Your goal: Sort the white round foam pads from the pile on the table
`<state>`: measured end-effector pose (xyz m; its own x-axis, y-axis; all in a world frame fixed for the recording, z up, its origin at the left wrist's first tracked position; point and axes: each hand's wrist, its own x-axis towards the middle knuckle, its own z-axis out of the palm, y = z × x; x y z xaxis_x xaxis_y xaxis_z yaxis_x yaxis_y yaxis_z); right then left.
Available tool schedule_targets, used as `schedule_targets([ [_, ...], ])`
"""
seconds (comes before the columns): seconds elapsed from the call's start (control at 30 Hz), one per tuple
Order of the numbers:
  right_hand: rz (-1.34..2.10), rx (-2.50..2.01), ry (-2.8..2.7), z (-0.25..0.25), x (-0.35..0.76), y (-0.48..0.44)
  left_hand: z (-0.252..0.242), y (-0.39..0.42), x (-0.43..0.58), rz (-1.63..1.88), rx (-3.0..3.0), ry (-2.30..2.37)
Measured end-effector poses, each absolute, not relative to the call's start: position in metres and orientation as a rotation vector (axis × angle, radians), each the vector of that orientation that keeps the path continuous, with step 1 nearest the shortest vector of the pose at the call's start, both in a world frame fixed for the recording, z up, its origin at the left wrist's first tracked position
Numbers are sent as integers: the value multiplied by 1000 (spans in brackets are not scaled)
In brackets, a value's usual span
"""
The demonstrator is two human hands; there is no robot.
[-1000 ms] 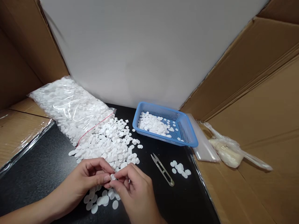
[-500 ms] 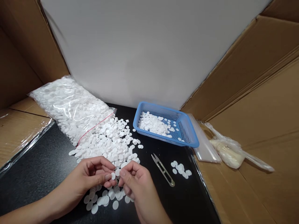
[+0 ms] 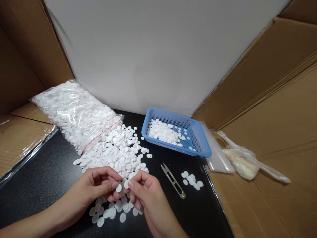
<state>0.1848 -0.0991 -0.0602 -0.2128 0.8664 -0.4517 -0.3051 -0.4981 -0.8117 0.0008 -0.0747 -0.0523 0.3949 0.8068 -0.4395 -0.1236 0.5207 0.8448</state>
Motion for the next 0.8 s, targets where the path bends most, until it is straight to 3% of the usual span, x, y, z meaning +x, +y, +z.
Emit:
schedule_targets([
  [0.23, 1744, -1264, -900, -51, 190, -94, -51, -76, 2, 671, 891, 1015],
  [0.37, 1163, -1719, -1432, -40, 252, -78, -48, -75, -3, 676, 904, 1033],
  [0.47, 764, -2122, -1530, -43, 311, -69, -47, -71, -9, 678, 908, 1063],
  [0.57, 581, -2331, -1516, -50, 346, -66, -47, -69, -16, 630, 876, 1096],
  [0.7, 493, -2271, -1479, -48, 336, -67, -46, -68, -18, 607, 866, 1097],
  [0.8, 746, -1895, -1523, -47, 300, -68, -44, -68, -15, 665, 870, 1065],
])
